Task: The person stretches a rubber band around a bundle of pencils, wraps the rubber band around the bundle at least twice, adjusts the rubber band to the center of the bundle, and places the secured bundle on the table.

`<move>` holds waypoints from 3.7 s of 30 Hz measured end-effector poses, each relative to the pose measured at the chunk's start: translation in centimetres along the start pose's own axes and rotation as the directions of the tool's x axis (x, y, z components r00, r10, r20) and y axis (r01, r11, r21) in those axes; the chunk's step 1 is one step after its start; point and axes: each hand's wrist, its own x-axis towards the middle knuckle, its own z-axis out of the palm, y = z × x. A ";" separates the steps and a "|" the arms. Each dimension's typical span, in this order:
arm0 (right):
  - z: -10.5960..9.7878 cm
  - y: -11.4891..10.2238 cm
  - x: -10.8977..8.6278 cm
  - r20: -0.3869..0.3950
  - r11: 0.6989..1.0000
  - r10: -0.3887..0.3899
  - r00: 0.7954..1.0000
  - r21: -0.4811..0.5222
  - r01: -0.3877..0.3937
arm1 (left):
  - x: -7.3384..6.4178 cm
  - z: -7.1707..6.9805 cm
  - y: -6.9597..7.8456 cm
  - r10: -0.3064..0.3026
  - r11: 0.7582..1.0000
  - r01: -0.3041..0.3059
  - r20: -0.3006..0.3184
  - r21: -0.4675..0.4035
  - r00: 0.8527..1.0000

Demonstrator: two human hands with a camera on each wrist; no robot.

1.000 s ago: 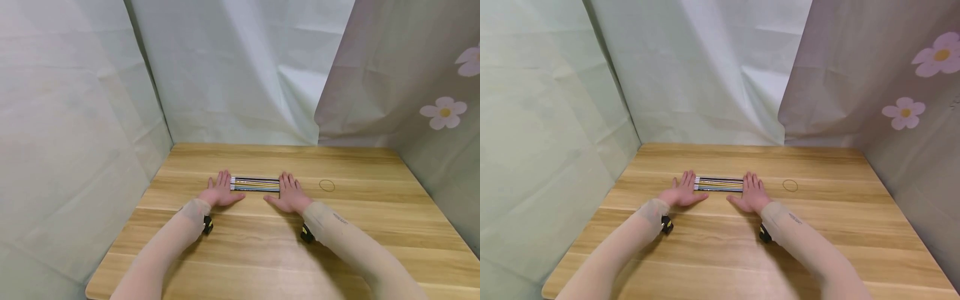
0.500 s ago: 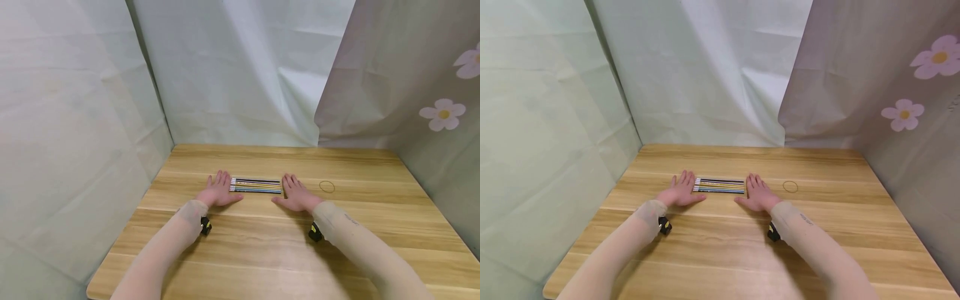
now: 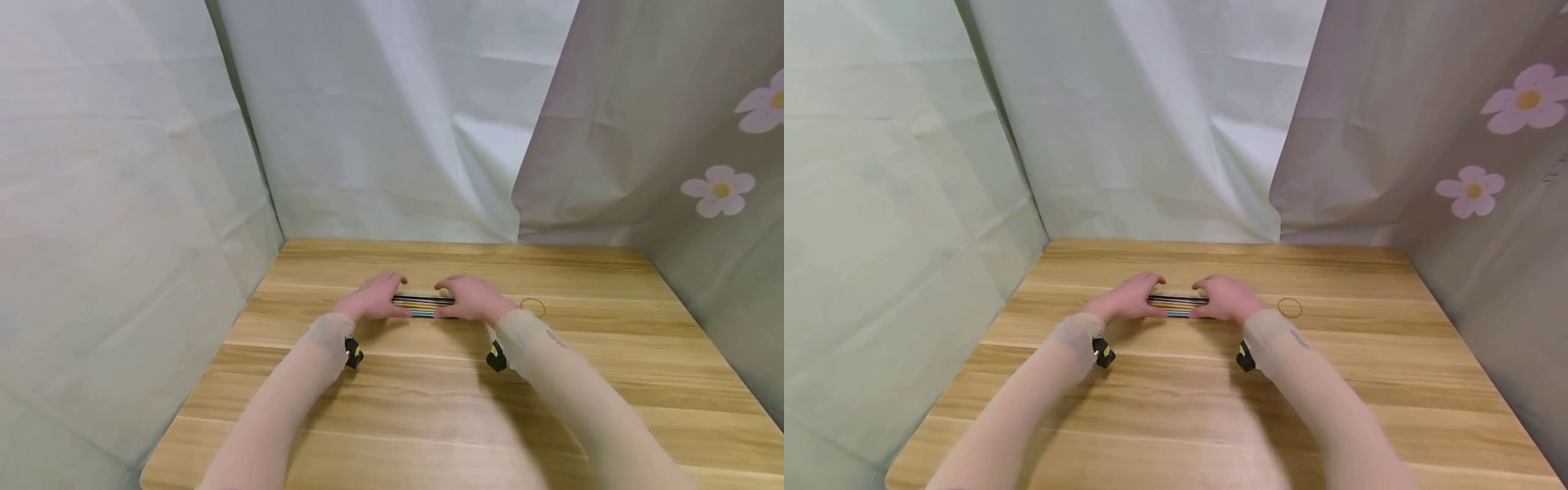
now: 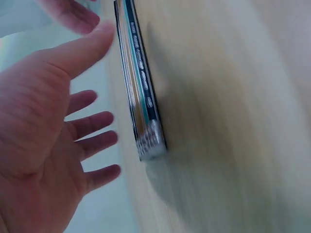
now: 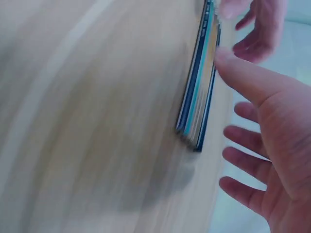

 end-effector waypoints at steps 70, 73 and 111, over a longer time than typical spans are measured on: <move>1.3 -2.7 2.8 0.170 0.993 0.121 0.978 -0.031 -0.118 | 1.8 1.4 2.3 -0.106 0.994 0.104 0.058 0.030 0.993; 1.2 -2.8 2.6 0.161 0.994 0.108 0.981 -0.023 -0.105 | 1.7 1.5 2.2 -0.103 0.994 0.102 0.048 0.024 0.993; 2.4 -2.9 1.0 -0.126 0.977 0.006 0.992 -0.211 -0.033 | 0.8 2.0 4.1 0.050 0.957 -0.008 -0.137 0.290 0.989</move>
